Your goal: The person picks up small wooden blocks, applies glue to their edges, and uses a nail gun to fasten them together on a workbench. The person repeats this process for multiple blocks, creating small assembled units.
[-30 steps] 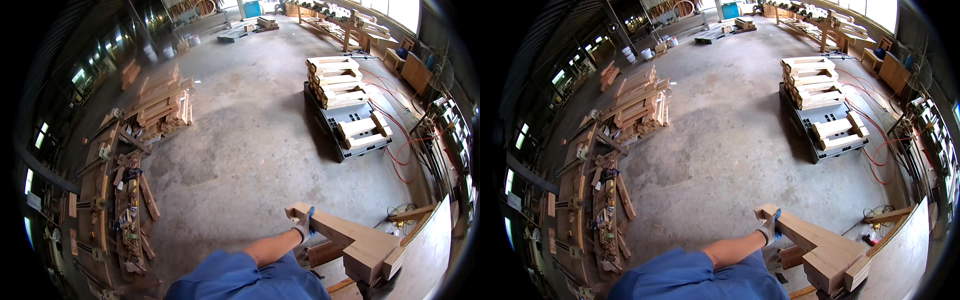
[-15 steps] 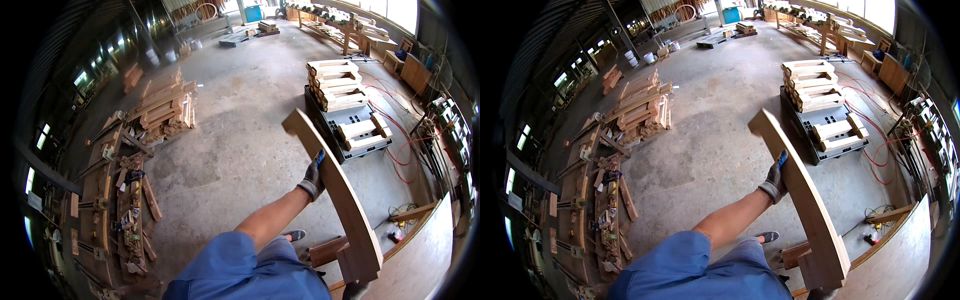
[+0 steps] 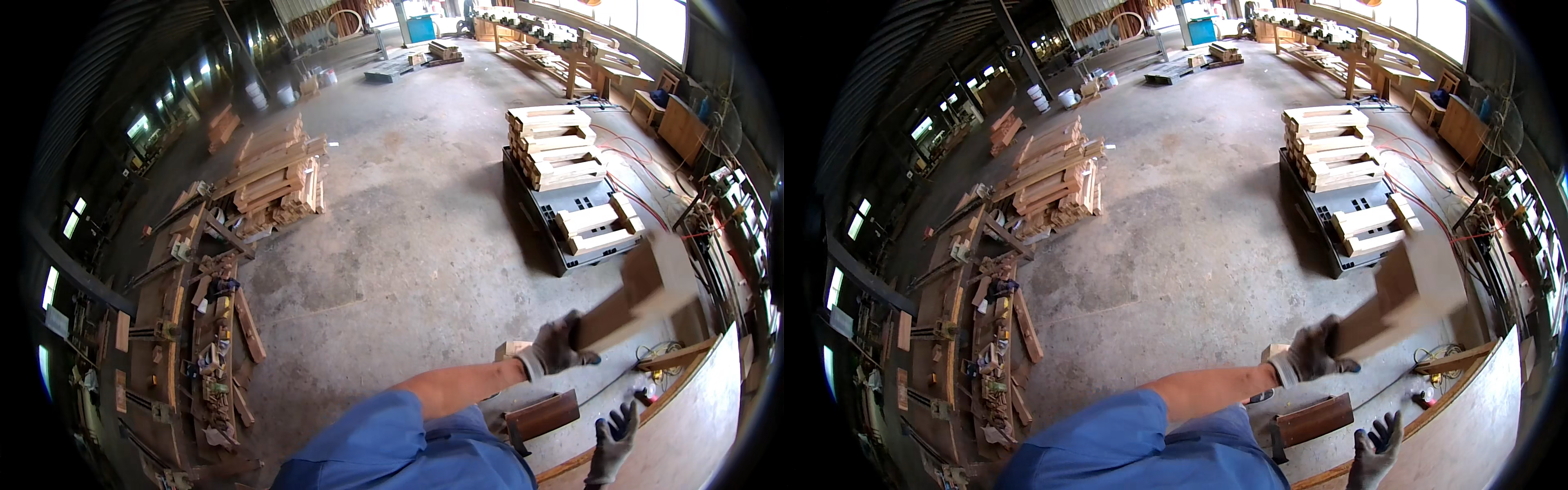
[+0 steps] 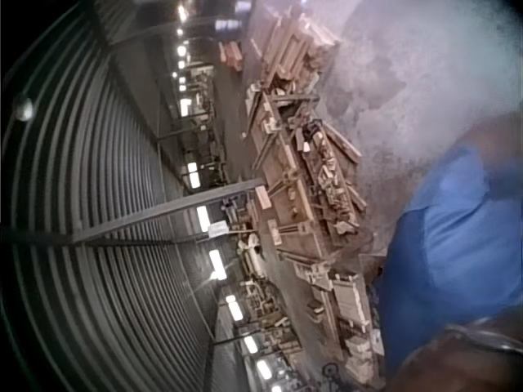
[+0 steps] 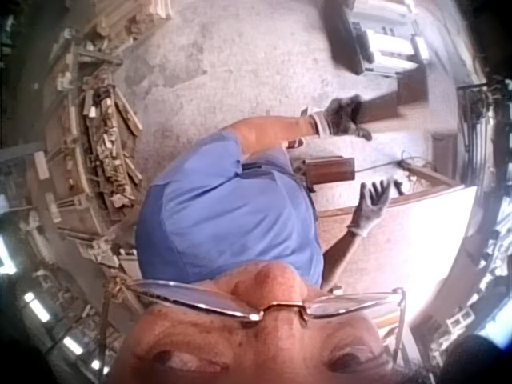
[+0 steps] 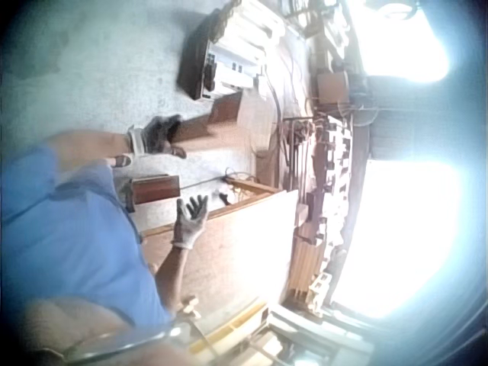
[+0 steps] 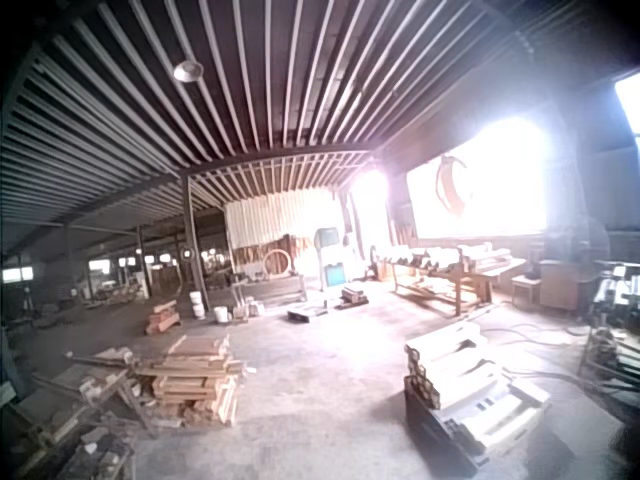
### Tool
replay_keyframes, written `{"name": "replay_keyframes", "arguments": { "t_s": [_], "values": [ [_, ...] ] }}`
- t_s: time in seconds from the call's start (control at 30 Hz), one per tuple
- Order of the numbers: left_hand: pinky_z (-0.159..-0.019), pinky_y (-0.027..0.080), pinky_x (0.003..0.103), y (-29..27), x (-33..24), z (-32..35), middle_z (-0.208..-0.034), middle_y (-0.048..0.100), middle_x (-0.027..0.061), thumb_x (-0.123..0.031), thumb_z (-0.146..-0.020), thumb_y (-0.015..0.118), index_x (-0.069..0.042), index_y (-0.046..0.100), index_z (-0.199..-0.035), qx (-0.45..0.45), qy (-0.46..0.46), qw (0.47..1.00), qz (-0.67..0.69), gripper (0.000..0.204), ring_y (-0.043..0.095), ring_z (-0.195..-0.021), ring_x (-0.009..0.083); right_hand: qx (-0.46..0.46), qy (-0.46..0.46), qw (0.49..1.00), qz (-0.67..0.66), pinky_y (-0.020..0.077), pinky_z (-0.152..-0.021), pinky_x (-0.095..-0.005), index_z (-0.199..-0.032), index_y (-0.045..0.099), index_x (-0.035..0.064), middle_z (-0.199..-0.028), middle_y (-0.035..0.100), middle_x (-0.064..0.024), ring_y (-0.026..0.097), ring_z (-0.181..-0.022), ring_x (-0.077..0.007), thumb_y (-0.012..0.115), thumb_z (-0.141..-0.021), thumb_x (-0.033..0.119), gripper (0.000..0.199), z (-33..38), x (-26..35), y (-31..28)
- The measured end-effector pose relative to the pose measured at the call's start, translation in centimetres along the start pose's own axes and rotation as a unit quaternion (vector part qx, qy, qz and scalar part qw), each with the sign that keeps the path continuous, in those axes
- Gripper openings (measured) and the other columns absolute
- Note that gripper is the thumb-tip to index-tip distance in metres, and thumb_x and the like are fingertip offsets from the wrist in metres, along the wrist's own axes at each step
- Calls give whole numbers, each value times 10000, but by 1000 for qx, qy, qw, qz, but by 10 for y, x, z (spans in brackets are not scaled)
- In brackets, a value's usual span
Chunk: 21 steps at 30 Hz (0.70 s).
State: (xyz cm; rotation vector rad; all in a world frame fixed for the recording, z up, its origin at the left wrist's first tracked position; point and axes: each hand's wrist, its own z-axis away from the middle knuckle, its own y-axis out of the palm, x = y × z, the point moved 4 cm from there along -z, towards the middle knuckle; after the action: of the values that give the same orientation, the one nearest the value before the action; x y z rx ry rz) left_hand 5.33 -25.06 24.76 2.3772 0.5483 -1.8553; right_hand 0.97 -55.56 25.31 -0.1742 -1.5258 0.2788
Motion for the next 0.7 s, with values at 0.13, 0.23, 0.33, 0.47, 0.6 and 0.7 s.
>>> {"name": "replay_keyframes", "arguments": {
  "t_s": [0.13, 0.23, 0.33, 0.47, 0.6, 0.7],
  "values": [
    [-786, 585, 412, 14, -17, 19, -985, 715, 184, -269, -665, 961, -60, 592, -1159, 96, 26, 994, -43, 651, 721, -899, 358, 68, -118, 989, -59, 446, -1100, -429, -1601, 389, 53, -1455, 562, -142, 563, -1291, -274, 805, -841, 215, 881, -18, 68, 20],
    [-753, 588, 450, 22, -17, 30, -967, 718, 204, -251, -667, 935, -48, 600, -1089, 204, 26, 977, -49, 575, 733, -903, 411, 155, -163, 971, -85, 392, -1141, -426, -1545, 386, -25, -1426, 533, -134, 526, -1310, -255, 805, -853, 371, 901, -33, 50, 6],
    [-792, 580, 465, 26, -20, 40, -991, 726, 188, -237, -630, 960, -63, 600, -1110, 279, 13, 955, -100, 625, 721, -965, 424, 42, -40, 997, 51, 413, -1115, -421, -1518, 410, -16, -1402, 528, -145, 518, -1298, -246, 811, -847, 385, 879, -41, -23, -36],
    [-860, 563, 468, 37, -7, 43, -1048, 730, 188, -169, -628, 952, -78, 612, -1152, 371, -37, 921, -117, 631, 702, -1039, 422, 4, 66, 997, 50, 468, -1061, -391, -1521, 435, -22, -1422, 550, -183, 569, -1262, -257, 829, -851, 278, 833, 2, -5, -49],
    [-894, 540, 488, 36, 11, 56, -1089, 721, 249, -164, -650, 883, -67, 614, -1283, 410, -90, 892, -171, 694, 684, -1084, 441, 60, 117, 991, -5, 523, -1007, -361, -1525, 460, -28, -1442, 573, -221, 620, -1226, -267, 848, -856, 171, 798, 9, -6, -30],
    [-905, 535, 479, 40, 15, 59, -1106, 724, 235, -141, -688, 823, -86, 615, -1310, 444, -76, 877, -169, 658, 679, -1088, 448, 94, 139, 985, -27, 564, -967, -338, -1527, 478, -32, -1457, 589, -249, 658, -1198, -275, 862, -859, 90, 780, 8, -11, -7]
  ]
}}
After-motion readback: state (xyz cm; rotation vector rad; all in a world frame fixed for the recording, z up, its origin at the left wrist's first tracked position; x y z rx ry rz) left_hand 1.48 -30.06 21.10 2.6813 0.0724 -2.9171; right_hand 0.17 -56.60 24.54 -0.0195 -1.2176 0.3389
